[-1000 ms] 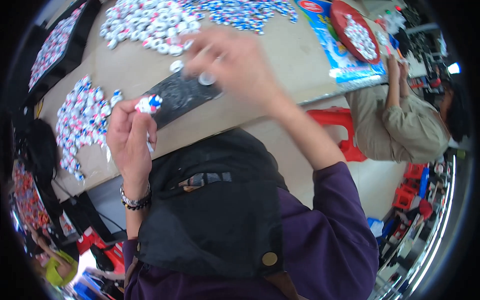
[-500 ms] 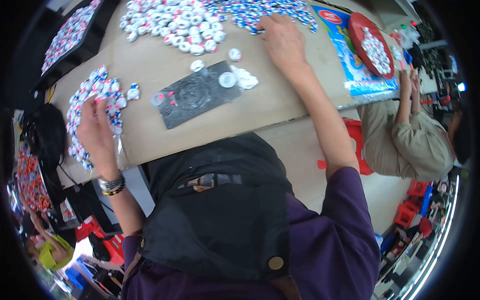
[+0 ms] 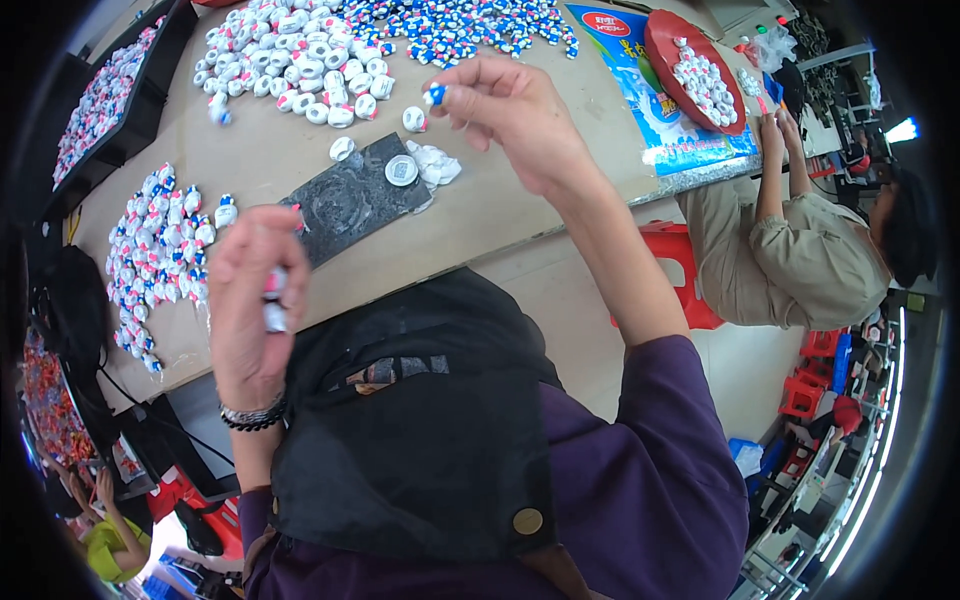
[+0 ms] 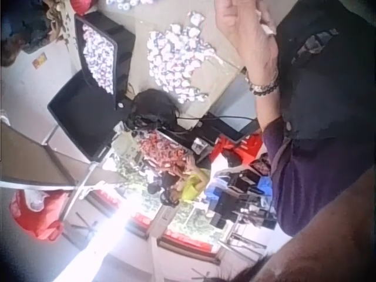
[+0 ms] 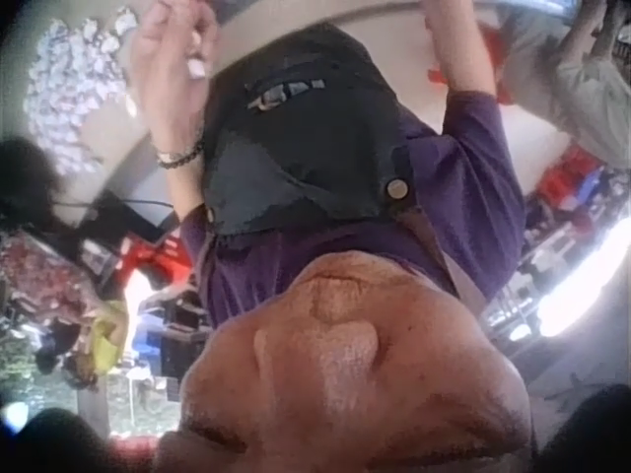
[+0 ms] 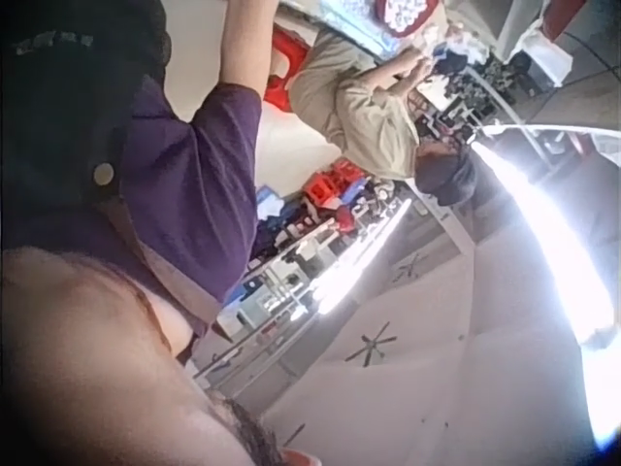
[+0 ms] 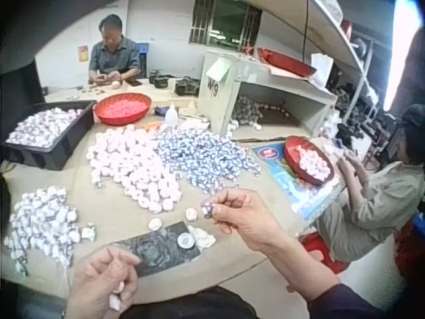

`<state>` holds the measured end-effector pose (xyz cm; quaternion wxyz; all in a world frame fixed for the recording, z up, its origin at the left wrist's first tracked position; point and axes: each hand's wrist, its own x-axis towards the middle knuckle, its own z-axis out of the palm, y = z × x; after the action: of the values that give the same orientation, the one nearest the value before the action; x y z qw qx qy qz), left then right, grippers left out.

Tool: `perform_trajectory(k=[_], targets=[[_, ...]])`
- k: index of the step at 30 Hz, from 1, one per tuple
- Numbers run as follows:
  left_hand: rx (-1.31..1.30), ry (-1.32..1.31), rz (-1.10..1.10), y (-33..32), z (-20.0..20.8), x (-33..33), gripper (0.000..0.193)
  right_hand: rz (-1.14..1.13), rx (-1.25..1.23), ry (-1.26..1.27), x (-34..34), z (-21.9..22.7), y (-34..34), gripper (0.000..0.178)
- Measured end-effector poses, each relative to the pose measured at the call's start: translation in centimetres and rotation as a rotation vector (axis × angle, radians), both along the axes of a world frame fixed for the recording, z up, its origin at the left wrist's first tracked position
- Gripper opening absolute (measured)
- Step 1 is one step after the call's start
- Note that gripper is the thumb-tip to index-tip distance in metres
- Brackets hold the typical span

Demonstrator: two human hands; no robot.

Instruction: The person assembles small plastic or metal parts by hand, inserting blue plastic inserts into white housings at a manufacturing workbench.

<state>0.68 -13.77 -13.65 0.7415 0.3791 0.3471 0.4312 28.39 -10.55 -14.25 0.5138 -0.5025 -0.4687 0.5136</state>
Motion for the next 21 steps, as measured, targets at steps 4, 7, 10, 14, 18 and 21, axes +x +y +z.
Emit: perform_trajectory(k=[4,7,10,14,18,21], targets=[[-0.169,-0.09,-0.197,-0.2,0.0,3.1,0.031,0.12,0.095,-0.076,-3.0,1.3,-2.5,0.013],[-0.237,-0.19,-0.179,-0.2,-1.1,4.5,0.034,0.179,0.207,-0.055,-4.6,1.6,-3.8,0.016],[-0.266,-0.267,-0.184,-0.8,-1.8,4.5,0.031,0.228,0.25,-0.1,-5.1,0.3,-4.4,0.018],[-0.234,-0.291,-0.166,-1.3,-2.3,4.1,0.028,0.155,0.142,0.133,-6.5,0.1,-5.4,0.021],[-0.096,-0.284,-0.066,-1.8,-2.3,4.2,0.024,0.047,0.234,0.028,-7.1,0.0,-6.3,0.019],[-0.059,-0.291,0.003,-1.8,-2.3,4.3,0.021,0.064,0.364,-0.143,-7.4,0.1,-6.5,0.016]])
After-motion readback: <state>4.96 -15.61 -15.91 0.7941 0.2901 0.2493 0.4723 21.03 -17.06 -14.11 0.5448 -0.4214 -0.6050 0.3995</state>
